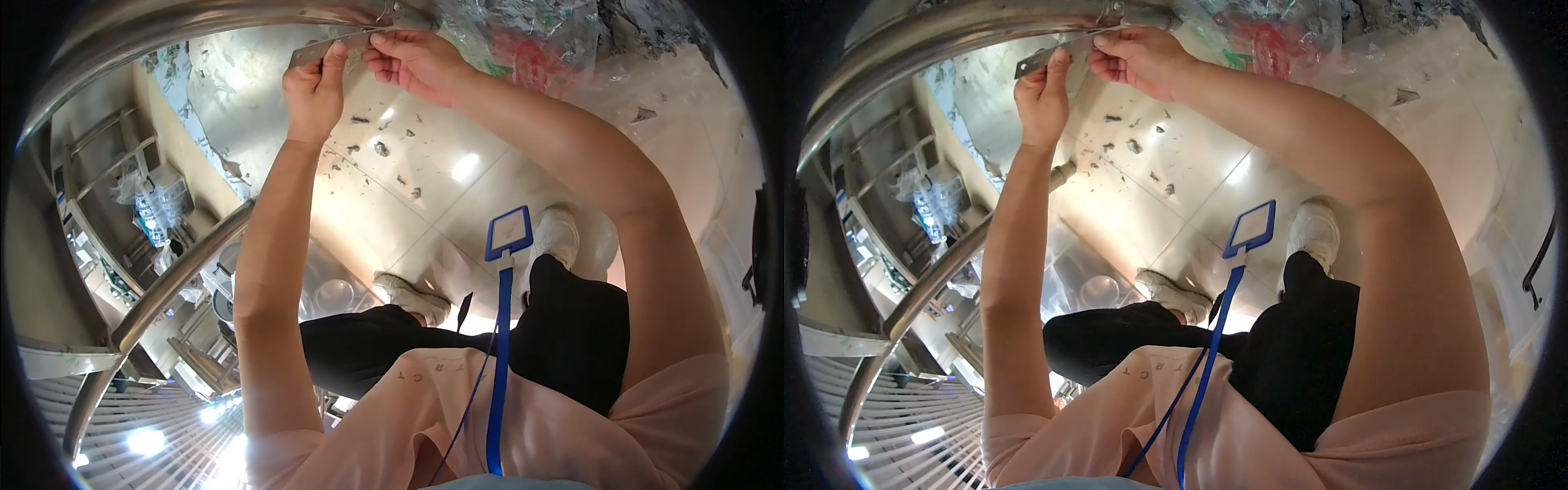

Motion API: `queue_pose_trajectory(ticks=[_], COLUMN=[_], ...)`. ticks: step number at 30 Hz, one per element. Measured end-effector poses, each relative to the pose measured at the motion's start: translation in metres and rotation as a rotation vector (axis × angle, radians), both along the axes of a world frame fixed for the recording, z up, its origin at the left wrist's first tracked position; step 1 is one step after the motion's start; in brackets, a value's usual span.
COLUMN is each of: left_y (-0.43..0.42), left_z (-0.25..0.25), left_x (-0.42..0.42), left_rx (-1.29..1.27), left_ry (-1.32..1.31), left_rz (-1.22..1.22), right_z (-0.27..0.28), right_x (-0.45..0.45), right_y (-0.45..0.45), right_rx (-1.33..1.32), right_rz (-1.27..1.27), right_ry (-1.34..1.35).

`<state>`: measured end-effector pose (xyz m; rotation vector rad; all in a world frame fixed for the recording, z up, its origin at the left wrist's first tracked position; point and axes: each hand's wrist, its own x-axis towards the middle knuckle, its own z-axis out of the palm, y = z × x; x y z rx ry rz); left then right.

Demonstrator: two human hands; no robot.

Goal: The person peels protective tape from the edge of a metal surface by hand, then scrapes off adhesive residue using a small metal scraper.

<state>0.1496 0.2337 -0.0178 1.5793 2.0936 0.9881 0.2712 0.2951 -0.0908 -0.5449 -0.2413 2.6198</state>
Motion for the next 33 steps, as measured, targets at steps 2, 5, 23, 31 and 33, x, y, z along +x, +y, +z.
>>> queue_pose_trajectory(ticks=[2,5,23,31,33], left_y=[-0.002,-0.002,0.006,0.01,0.009], left_z=[0.002,0.001,-0.014,-0.012,-0.01], left_x=[-0.005,-0.006,0.002,-0.001,-0.006], left_rx=[-0.042,-0.065,0.065,0.123,0.113], left_ry=[-0.012,-0.025,0.553,0.408,0.314], left_rz=[0.008,0.052,-0.079,-0.14,-0.167], right_z=[-0.004,-0.005,-0.018,-0.017,-0.014], right_x=[-0.002,-0.007,-0.014,-0.014,-0.013], right_y=[-0.005,-0.009,-0.006,-0.007,-0.008], right_rx=[0.008,-0.031,-0.062,-0.051,-0.053], right_rz=[0.007,0.015,0.016,0.013,0.03], right_ry=[0.027,0.038,0.161,0.143,0.15])
